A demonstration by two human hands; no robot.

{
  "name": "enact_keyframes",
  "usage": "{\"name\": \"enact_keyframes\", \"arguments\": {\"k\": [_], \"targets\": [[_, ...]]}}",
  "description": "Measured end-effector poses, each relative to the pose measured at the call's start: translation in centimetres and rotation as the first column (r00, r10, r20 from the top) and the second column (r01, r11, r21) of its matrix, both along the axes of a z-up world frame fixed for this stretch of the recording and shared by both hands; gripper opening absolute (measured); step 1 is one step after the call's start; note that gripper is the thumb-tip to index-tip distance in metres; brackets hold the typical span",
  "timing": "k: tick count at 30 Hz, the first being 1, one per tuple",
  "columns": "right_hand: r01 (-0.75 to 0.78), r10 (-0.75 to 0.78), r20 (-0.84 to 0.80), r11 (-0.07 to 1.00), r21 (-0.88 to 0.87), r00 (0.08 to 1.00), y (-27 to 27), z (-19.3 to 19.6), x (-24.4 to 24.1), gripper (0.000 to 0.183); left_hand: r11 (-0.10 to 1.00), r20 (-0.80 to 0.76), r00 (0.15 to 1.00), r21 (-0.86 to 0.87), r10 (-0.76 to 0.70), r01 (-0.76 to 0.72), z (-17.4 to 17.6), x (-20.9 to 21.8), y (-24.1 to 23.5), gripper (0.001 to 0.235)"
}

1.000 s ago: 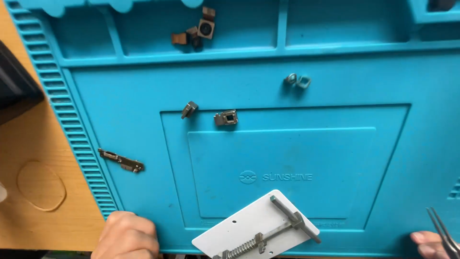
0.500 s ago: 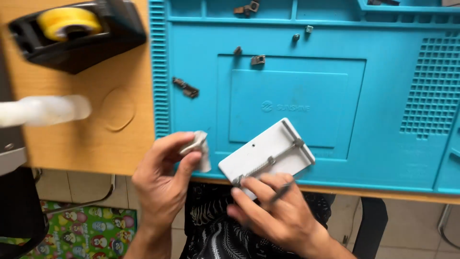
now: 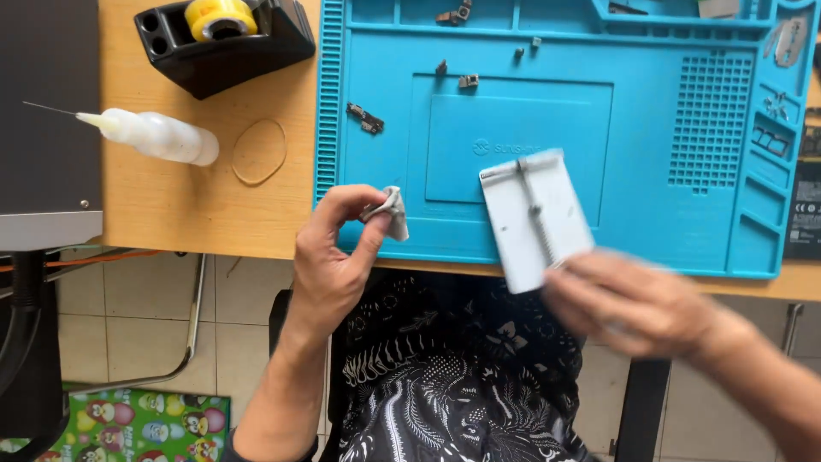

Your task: The person cleans a white metal bracket with a spring mechanism using a metal pick, a toothbrush, and a cloth. They wipe the bracket, brush it, and then apply a liquid from a squeeze bottle before wiping it again. The work is performed on a blue anti-static mat with small electronic parts nearby.

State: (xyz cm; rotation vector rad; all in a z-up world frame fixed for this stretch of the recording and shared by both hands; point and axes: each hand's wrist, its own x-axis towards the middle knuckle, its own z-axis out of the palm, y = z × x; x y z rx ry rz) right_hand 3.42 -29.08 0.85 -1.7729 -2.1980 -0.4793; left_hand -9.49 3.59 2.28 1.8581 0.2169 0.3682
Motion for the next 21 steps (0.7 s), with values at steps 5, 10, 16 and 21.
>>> {"name": "enact_keyframes", "arguments": {"k": [5, 10, 16, 21], "targets": [[0.323, -0.323, -0.175, 0.946, -0.031, 0.93, -4.9, 1.1, 2.4, 0.006, 0.94, 0.007, 0.97, 0.25, -0.242, 0.232, -0.4, 3.1, -1.6, 0.018], [0.627, -0.537, -0.508, 0.779, 0.009, 0.674, -4.0, -2.1, -0.3, 0.01, 0.756, -0.014, 0.967, 0.621, -0.253, 0.206, -2.2, 8.2, -3.9, 0.013], [0.635, -0.623, -0.411, 0.762, -0.127, 0.666, -3.7, -1.9, 2.0, 0.013, 0.301, -0.057, 0.932, 0.938, -0.359, 0.173, -2.5, 14.2, -5.5, 0.038], [0.669, -0.544, -0.536, 0.741, 0.054, 0.646, -4.0, -2.1, 3.1, 0.03, 0.226, -0.275, 0.863, 0.891, -0.423, 0.394, -1.5, 12.3, -6.5, 0.027]]}}
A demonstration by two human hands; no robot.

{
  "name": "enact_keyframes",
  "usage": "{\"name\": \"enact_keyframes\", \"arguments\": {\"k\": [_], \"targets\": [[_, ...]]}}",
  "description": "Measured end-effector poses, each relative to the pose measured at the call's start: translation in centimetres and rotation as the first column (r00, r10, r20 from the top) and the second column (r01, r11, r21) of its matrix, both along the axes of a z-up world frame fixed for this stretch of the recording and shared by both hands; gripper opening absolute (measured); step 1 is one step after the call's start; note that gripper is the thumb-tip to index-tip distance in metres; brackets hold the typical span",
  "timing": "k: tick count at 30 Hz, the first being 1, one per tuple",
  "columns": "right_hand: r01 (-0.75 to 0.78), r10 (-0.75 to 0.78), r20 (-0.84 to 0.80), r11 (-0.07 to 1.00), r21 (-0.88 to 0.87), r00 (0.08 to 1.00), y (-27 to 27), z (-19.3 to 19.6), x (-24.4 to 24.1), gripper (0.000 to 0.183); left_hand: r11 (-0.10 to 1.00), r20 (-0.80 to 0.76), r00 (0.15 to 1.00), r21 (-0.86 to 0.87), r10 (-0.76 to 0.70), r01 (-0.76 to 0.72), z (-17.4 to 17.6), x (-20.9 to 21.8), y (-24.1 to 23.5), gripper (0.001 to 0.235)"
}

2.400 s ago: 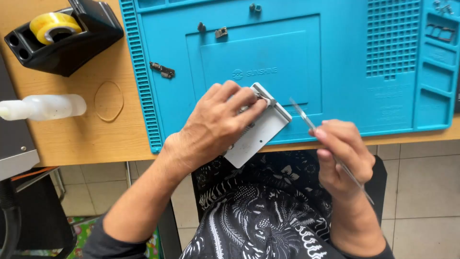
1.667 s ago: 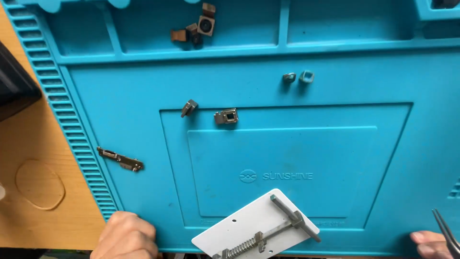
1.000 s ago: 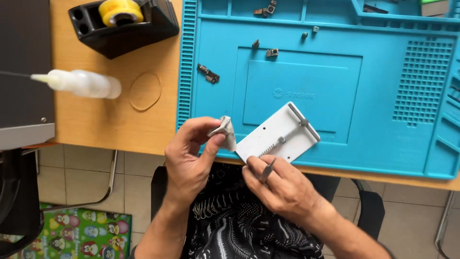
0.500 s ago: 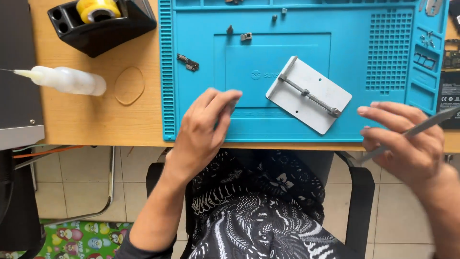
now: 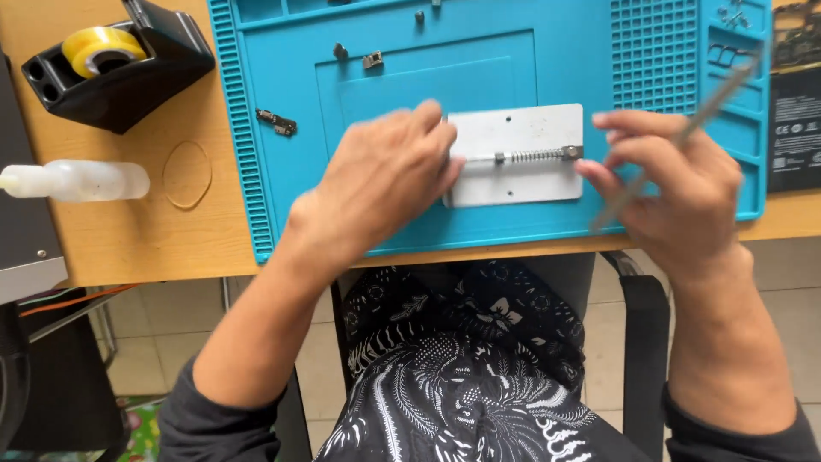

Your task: The person cleans a white metal bracket with a spring mechanism using a metal pick, a toothbrush, and a cloth. They wipe the bracket, brush it, and then apply a liquid from a squeeze bottle before wiping it again. The work is performed on a blue anti-static mat with small electronic parts nearby.

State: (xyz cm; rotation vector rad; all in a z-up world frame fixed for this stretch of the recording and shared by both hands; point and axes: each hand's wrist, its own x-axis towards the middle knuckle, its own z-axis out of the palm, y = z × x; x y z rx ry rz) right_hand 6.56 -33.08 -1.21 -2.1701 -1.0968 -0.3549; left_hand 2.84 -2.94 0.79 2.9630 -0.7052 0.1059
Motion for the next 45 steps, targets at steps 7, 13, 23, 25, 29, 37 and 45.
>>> {"name": "enact_keyframes", "arguments": {"k": [7, 13, 23, 25, 29, 37, 45], "targets": [[0.187, 0.041, -0.415, 0.849, 0.495, 0.909, 2.6, -3.0, -8.8, 0.064, 0.778, -0.204, 0.972, -0.59, 0.114, -0.215, -0.1, -5.3, -0.1, 0.012], [0.008, 0.103, -0.411, 0.965, 0.261, 0.906, 3.9, -1.1, -8.0, 0.032, 0.797, -0.152, 0.965, -0.545, 0.212, -0.26, -1.4, -5.7, -0.6, 0.017], [-0.07, 0.075, -0.02, 0.98, 0.184, 0.997, 6.2, -2.3, -6.5, 0.02, 0.881, -0.107, 0.969, -0.404, 0.221, -0.245, -1.8, -5.4, -1.1, 0.018], [-0.063, 0.064, -0.002, 0.982, 0.176, 0.998, 6.3, -2.2, -6.4, 0.018, 0.882, -0.11, 0.969, -0.401, 0.222, -0.247, -1.8, -5.4, -1.1, 0.017], [-0.115, 0.121, -0.022, 0.976, 0.185, 0.992, 5.7, -2.5, -6.7, 0.023, 0.884, -0.112, 0.97, -0.399, 0.216, -0.243, -1.6, -5.5, -1.2, 0.016], [-0.081, 0.115, -0.109, 0.957, 0.28, 0.987, 5.9, -2.0, -6.7, 0.022, 0.888, -0.087, 0.971, -0.394, 0.221, -0.237, -1.8, -5.4, -1.3, 0.015], [-0.046, 0.14, -0.262, 0.941, 0.336, 0.955, 5.5, -1.6, -7.0, 0.022, 0.897, -0.082, 0.974, -0.379, 0.213, -0.228, -1.9, -5.4, -1.1, 0.013]]}}
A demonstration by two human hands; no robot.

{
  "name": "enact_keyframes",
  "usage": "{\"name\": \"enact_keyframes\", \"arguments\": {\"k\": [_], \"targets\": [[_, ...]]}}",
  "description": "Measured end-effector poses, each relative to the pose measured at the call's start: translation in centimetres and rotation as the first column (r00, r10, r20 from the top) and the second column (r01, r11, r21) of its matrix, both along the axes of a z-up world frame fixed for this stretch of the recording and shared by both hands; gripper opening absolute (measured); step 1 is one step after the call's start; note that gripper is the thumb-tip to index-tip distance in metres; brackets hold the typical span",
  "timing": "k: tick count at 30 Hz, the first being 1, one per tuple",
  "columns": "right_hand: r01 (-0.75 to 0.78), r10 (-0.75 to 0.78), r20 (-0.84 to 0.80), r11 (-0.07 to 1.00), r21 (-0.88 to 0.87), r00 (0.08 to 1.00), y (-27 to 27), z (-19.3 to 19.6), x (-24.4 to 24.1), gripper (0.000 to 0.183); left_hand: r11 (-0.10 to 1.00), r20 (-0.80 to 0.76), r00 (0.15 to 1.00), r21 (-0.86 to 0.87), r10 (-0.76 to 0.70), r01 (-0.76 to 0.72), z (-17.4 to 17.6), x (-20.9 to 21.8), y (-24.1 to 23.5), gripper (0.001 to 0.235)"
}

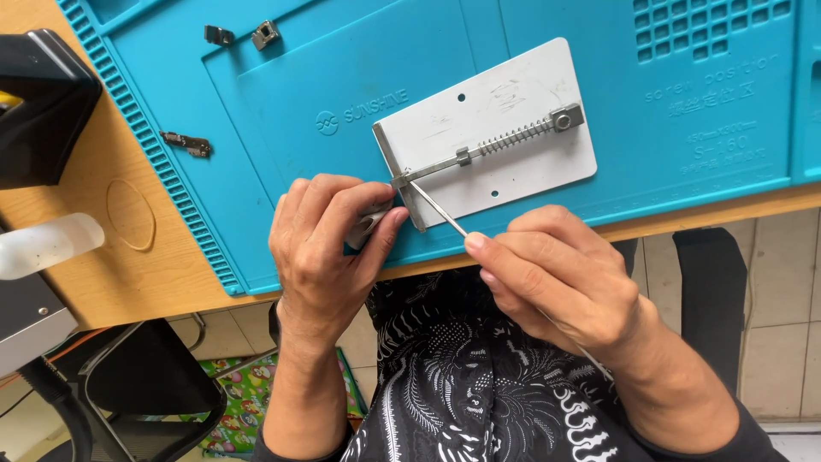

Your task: The person cleans a white metal bracket with a spring mechanism using a metal pick, a toothbrush, and a cloth. They wipe the bracket, brush it, and then apply a liquid from a squeeze bottle before wiping it again. The work is performed on a blue anti-static mat with small electronic parts nearby.

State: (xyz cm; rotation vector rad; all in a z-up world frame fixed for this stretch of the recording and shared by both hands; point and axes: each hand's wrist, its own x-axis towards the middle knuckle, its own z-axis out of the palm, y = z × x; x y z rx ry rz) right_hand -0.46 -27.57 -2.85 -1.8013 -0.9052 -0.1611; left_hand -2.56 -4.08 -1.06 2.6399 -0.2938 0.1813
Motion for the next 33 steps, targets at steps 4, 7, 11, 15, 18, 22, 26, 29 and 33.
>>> {"name": "enact_keyframes", "arguments": {"k": [4, 7, 11, 15, 18, 22, 26, 29, 33], "targets": [[0.0, 0.0, 0.02, 1.0, -0.019, 1.0, 0.36, -0.04, 0.04, 0.021, 1.0, -0.013, 1.0, 0.012, 0.001, -0.001, 0.11, -0.09, -0.04, 0.012], [0.008, -0.003, 0.092, 0.999, -0.05, 0.996, 0.54, 0.04, 0.39, 0.022, 1.0, -0.013, 1.0, 0.025, -0.008, 0.009, 0.1, 0.01, -0.14, 0.009], [0.032, -0.03, 0.087, 0.999, -0.023, 0.996, 0.5, -0.11, 0.25, 0.02, 1.0, -0.015, 1.0, 0.027, -0.003, 0.004, 0.01, 0.02, -0.26, 0.009], [0.016, -0.016, 0.079, 1.0, -0.002, 0.997, 0.19, -0.31, -0.01, 0.021, 1.0, -0.007, 1.0, 0.02, -0.007, 0.008, 0.0, -0.04, -0.2, 0.01], [0.037, -0.037, 0.055, 0.999, -0.008, 0.998, 0.08, -0.3, 0.02, 0.022, 1.0, -0.018, 1.0, 0.014, -0.001, 0.002, 0.07, -0.03, -0.25, 0.01], [0.05, -0.048, 0.05, 0.998, -0.049, 0.998, 0.51, 0.03, 0.35, 0.019, 1.0, -0.024, 1.0, 0.012, -0.001, 0.002, 0.03, 0.08, -0.27, 0.01], [-0.011, 0.013, 0.054, 0.999, -0.042, 0.998, 0.33, 0.21, 0.19, 0.022, 1.0, -0.027, 1.0, 0.001, -0.009, 0.009, 0.15, 0.02, -0.33, 0.01], [0.002, -0.001, 0.047, 1.0, -0.015, 0.999, 0.12, -0.17, 0.06, 0.02, 1.0, -0.022, 1.0, -0.007, -0.007, 0.006, 0.09, 0.22, -0.42, 0.01], [0.013, -0.009, 0.073, 0.999, -0.048, 0.997, 0.53, 0.05, 0.23, 0.018, 1.0, -0.034, 0.999, -0.006, 0.002, -0.002, 0.17, 0.07, -0.39, 0.01]]}}
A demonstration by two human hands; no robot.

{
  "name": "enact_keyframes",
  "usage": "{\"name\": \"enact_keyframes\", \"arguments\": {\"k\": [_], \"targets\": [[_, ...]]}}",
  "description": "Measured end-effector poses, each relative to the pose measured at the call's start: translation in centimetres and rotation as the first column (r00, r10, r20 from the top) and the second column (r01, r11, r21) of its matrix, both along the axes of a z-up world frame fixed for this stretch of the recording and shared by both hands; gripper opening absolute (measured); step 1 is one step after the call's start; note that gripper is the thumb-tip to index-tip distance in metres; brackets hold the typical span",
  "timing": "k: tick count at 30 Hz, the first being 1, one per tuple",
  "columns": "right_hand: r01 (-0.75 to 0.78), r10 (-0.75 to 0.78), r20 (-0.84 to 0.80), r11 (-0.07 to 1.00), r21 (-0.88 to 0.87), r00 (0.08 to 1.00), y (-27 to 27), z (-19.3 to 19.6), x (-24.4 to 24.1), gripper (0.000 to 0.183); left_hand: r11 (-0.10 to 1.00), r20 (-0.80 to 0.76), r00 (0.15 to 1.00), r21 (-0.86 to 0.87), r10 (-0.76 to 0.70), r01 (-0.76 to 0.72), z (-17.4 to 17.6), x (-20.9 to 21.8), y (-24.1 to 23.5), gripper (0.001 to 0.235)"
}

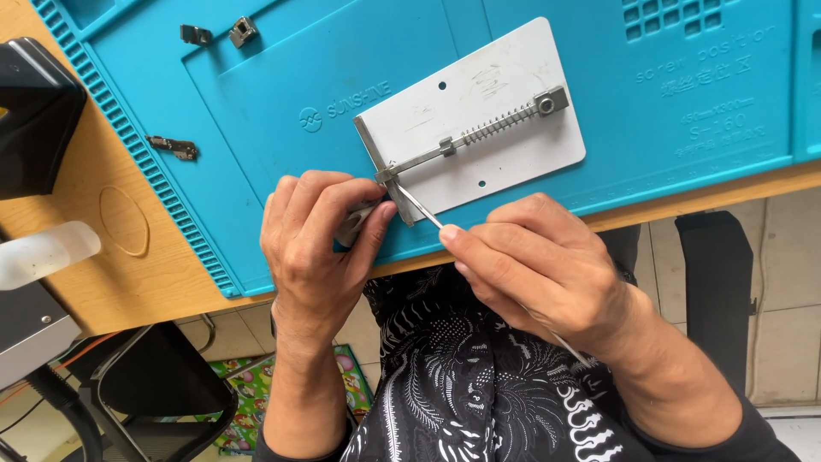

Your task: The person cleans a white metal bracket with a spring mechanism using a metal pick, a toothbrush, and a cloth. They wipe the bracket, brush it, and then apply a liquid from a squeeze bottle before wiping it again. The work is performed on a blue anti-static mat with small electronic parts nearby.

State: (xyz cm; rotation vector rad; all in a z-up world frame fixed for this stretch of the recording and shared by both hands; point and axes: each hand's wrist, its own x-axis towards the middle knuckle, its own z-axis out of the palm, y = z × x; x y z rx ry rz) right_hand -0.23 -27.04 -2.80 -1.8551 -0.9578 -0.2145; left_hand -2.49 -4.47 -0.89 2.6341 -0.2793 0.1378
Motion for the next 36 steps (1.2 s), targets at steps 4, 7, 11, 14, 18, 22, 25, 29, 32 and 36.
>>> {"name": "enact_keyframes", "arguments": {"k": [4, 7, 11, 14, 18, 22, 25, 29, 32, 36], "targets": [[0.006, -0.005, 0.029, 1.0, -0.018, 1.0, 0.0, -0.1, 0.2, 0.019, 1.0, 0.007, 1.0, -0.001, -0.012, 0.012, 0.1, 0.1, -0.1, 0.009], [0.014, -0.012, 0.08, 1.0, -0.028, 0.997, -0.3, -0.4, -0.1, 0.023, 1.0, 0.007, 1.0, 0.007, -0.017, 0.017, 0.1, 0.1, -0.2, 0.008], [0.023, -0.024, 0.034, 0.999, 0.022, 0.999, 0.1, -0.1, -0.2, 0.021, 1.0, 0.003, 1.0, 0.022, -0.007, 0.007, 0.3, 0.0, -0.1, 0.008], [0.029, -0.029, 0.055, 1.0, 0.001, 0.998, 0.5, 0.0, -0.1, 0.018, 0.999, -0.043, 0.999, 0.044, 0.0, 0.002, 0.2, -0.2, 0.3, 0.025], [0.001, 0.0, 0.055, 1.0, -0.019, 0.998, 0.5, 0.1, 0.0, 0.021, 0.961, -0.124, 0.985, 0.233, -0.121, 0.148, 1.2, 0.7, 1.0, 0.043], [0.05, -0.047, 0.109, 0.999, -0.019, 0.993, 0.3, -0.4, -0.6, 0.019, 0.972, -0.118, 0.983, 0.172, -0.143, 0.162, 1.5, 0.9, 0.9, 0.039], [0.074, -0.074, 0.047, 0.997, 0.007, 0.996, 0.5, -0.1, -0.7, 0.017, 0.98, -0.114, 0.985, 0.138, -0.128, 0.144, 1.4, 0.8, 0.9, 0.038], [0.083, -0.082, 0.059, 0.996, -0.025, 0.995, 0.9, -0.1, -0.9, 0.018, 0.983, -0.107, 0.987, 0.124, -0.119, 0.132, 1.0, 0.7, 1.0, 0.038], [0.071, -0.07, 0.048, 0.997, -0.016, 0.996, 0.8, -0.2, -1.0, 0.02, 0.984, -0.111, 0.987, 0.125, -0.116, 0.129, 1.1, 0.7, 1.1, 0.038], [0.076, -0.076, 0.046, 0.997, -0.007, 0.996, 0.8, -0.4, -1.1, 0.021, 0.985, -0.125, 0.986, 0.123, -0.107, 0.122, 1.1, 0.7, 0.9, 0.04]]}}
